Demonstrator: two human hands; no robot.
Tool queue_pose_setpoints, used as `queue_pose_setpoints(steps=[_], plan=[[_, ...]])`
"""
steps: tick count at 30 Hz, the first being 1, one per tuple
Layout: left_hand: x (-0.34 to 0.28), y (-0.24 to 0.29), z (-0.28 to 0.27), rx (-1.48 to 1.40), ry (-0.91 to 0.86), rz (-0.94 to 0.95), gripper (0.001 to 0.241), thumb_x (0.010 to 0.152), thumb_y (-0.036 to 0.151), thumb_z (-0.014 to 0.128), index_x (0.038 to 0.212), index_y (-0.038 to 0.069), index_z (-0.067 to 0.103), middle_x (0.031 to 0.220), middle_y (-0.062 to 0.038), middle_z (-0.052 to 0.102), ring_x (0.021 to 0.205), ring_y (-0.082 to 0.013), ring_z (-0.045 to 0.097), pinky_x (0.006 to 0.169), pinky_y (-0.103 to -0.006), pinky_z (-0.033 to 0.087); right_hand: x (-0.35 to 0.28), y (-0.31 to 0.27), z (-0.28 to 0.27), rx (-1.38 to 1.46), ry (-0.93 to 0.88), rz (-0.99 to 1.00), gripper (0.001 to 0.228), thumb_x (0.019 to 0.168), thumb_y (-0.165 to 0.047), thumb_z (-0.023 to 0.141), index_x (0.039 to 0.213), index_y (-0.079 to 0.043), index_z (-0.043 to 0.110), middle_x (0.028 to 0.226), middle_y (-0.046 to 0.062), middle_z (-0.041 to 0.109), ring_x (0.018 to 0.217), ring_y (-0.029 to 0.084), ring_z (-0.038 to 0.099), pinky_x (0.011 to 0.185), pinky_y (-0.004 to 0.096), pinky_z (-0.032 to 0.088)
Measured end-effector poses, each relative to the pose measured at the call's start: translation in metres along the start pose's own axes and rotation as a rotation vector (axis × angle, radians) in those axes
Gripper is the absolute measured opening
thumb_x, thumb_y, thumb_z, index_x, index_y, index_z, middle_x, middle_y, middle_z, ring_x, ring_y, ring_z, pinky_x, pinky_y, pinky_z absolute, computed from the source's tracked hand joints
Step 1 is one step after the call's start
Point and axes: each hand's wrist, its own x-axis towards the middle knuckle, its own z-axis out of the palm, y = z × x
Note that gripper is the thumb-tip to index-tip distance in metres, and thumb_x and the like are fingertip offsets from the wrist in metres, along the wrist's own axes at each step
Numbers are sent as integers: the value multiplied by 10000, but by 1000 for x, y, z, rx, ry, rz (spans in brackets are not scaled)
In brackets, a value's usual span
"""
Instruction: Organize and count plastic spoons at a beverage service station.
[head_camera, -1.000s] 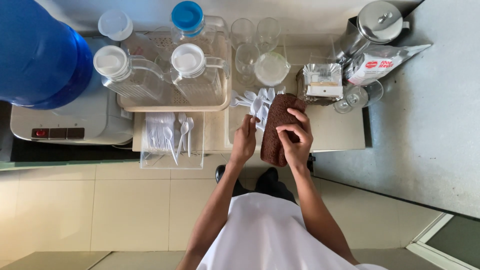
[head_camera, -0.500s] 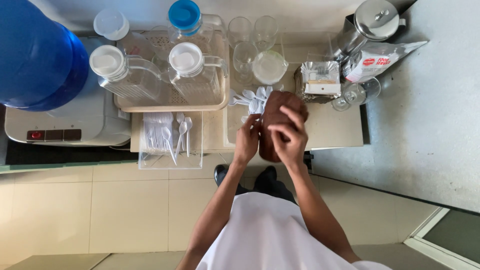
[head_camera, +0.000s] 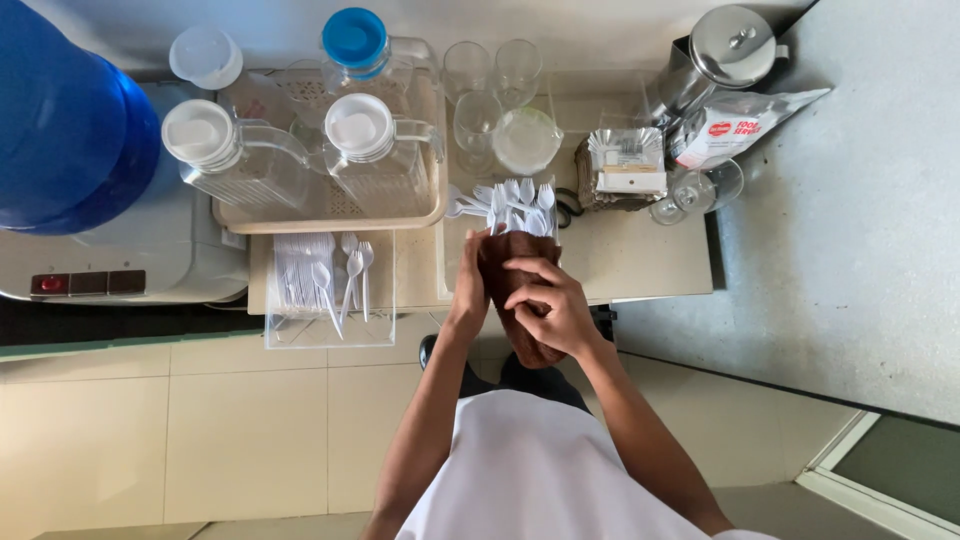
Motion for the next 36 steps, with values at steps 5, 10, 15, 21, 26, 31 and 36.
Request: queue_pose_setpoints(steps=[5, 10, 15, 21, 26, 31, 36], plan=[[21, -39, -17, 211, 1, 35, 679, 1086, 510, 248, 1461, 16, 524, 1368, -130, 629, 1277, -238, 562, 1130, -354, 403, 13, 7, 2, -46, 113, -55, 125, 764, -3, 735, 832, -105, 761, 1335, 78, 676, 1226, 276, 666, 1007, 376, 561], [18, -50, -21, 207, 14, 52, 675, 1113, 475, 307, 1443, -65, 541, 1369, -202, 632, 1257, -293, 557, 1111, -384, 427, 28, -11, 5, -90, 321, -51, 141, 781, 14, 734, 882, -77, 768, 1334, 97, 664, 1241, 283, 653, 1036, 385, 545], [1, 15, -10, -184, -154, 67, 635, 1091, 487, 273, 1491, 45, 491, 1349, -191, 626, 1228, -247, 609, 1111, -366, 450, 21, -16, 1, 122, -31, 6, 112, 771, 2, 717, 837, -81, 754, 1318, 98, 671, 1205, 255, 667, 1002, 363, 545], [56, -56, -73, 12, -47, 271, 312, 1169, 188, 570, 1377, -44, 580, 1175, -64, 591, 1049, -117, 552, 939, -293, 461, 23, -5, -19, 200, -153, 19, 91, 782, -6, 734, 845, -67, 756, 1300, 73, 705, 1174, 241, 692, 991, 360, 542], [39, -24, -48, 66, -8, 336, 231, 1136, 145, 534, 1306, -8, 566, 1010, -49, 603, 855, -107, 563, 751, -282, 482, 18, -18, 0, 55, 46, 33, 89, 809, -17, 735, 859, -81, 768, 1339, 75, 685, 1182, 243, 690, 978, 350, 562], [24, -23, -33, 186, 70, 386, 315, 1032, 31, 519, 1333, -21, 592, 1068, -31, 664, 888, -97, 617, 787, -274, 532, 24, -16, 18, -41, 241, -56, 125, 824, 12, 737, 896, -84, 771, 1375, 88, 651, 1282, 294, 644, 1051, 383, 542], [3, -37, -22, 434, 47, 391, 296, 1022, -59, 481, 1265, -43, 650, 1043, -95, 724, 889, -120, 644, 821, -290, 551, 39, 9, 15, -258, 383, -86, 170, 789, 31, 763, 877, -114, 777, 1388, 82, 646, 1277, 294, 647, 1043, 400, 554]])
